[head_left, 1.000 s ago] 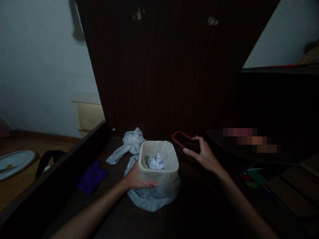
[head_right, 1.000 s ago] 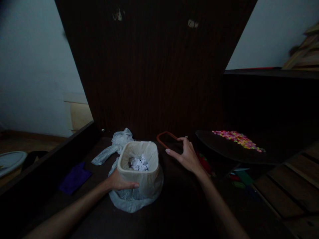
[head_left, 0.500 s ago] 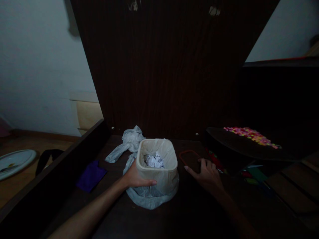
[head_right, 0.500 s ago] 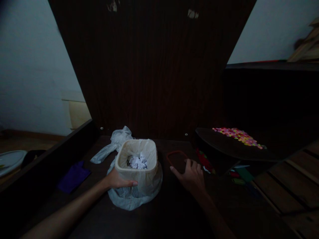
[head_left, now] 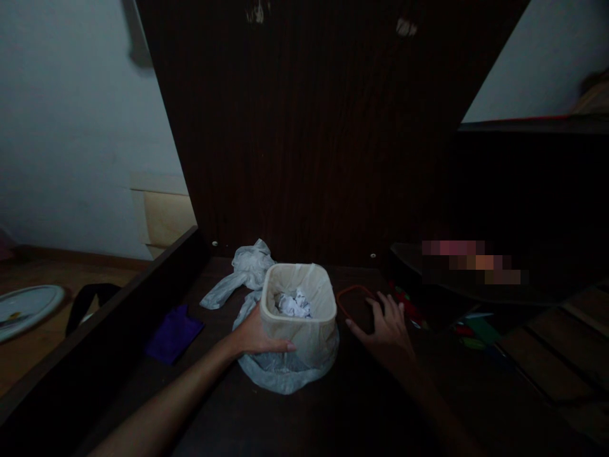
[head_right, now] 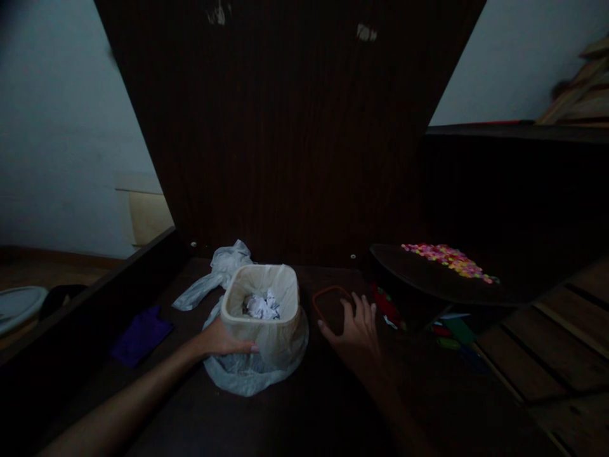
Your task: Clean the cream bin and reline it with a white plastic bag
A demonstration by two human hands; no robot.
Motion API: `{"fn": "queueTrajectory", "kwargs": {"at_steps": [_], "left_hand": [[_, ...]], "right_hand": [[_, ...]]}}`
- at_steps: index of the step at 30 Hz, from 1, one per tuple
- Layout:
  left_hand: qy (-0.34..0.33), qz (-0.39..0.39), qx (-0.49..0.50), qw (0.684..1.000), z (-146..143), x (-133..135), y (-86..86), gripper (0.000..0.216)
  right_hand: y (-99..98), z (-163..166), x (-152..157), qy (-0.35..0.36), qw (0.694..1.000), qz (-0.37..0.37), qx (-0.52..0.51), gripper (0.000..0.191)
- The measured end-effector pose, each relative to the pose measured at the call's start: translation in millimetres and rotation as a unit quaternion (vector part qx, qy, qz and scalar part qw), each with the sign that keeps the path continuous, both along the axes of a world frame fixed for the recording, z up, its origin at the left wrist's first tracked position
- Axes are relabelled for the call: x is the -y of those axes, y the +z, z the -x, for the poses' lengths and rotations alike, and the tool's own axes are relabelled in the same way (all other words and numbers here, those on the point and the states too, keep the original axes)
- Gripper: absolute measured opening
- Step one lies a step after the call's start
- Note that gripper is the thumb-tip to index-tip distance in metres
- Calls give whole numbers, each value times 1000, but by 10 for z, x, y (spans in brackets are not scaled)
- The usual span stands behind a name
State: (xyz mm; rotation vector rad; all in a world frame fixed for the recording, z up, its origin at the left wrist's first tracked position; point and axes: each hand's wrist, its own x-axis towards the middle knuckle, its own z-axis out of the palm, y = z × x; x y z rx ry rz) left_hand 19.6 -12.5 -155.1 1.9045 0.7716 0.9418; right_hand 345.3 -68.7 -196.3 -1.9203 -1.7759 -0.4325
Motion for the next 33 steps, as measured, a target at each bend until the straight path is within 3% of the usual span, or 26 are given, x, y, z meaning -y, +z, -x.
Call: {"fn": "queueTrajectory", "kwargs": {"at_steps": [2, 4, 8, 11, 15, 18, 20, 22, 26, 28, 30, 33], "left_hand": [[-7, 6, -15, 1000, 36, -19, 2, 114], [-12, 11, -29, 999, 73, -32, 9, 111], [-39, 11, -43, 998, 120, -36, 56, 109], [-59, 9, -39, 997, 154, -51, 89, 120], [-76, -16, -55, 995, 302, -69, 94, 140], [-49, -32, -115, 992, 507, -17, 118, 140], [-12, -45, -159, 986, 650, 55, 152, 127], [44, -76, -186, 979, 769, 150, 184, 100], [195, -136, -160, 958, 887, 401, 180, 41], [235, -149, -143, 950, 874, 561, 155, 26], [196, -143, -149, 959, 812, 732, 141, 23], [61, -104, -169, 978, 653, 954, 152, 23]], "right_hand": [[88, 76, 74, 84, 994, -66, 2, 42], [179, 192, 179, 157, 985, -69, -4, 21], [244, 398, 360, 241, 969, 49, -26, 26], [234, 491, 404, 256, 957, 119, -62, 15], [276, 585, 388, 253, 952, 155, -79, 17], [287, 627, 369, 250, 948, 174, -94, 22], [239, 628, 356, 241, 948, 177, -110, 25], [154, 612, 339, 231, 947, 184, -127, 33], [11, 580, 297, 210, 940, 207, -170, 59], [-9, 581, 278, 212, 934, 204, -201, 66], [-9, 591, 260, 229, 926, 187, -235, 69], [-15, 613, 242, 248, 917, 146, -277, 73]]}}
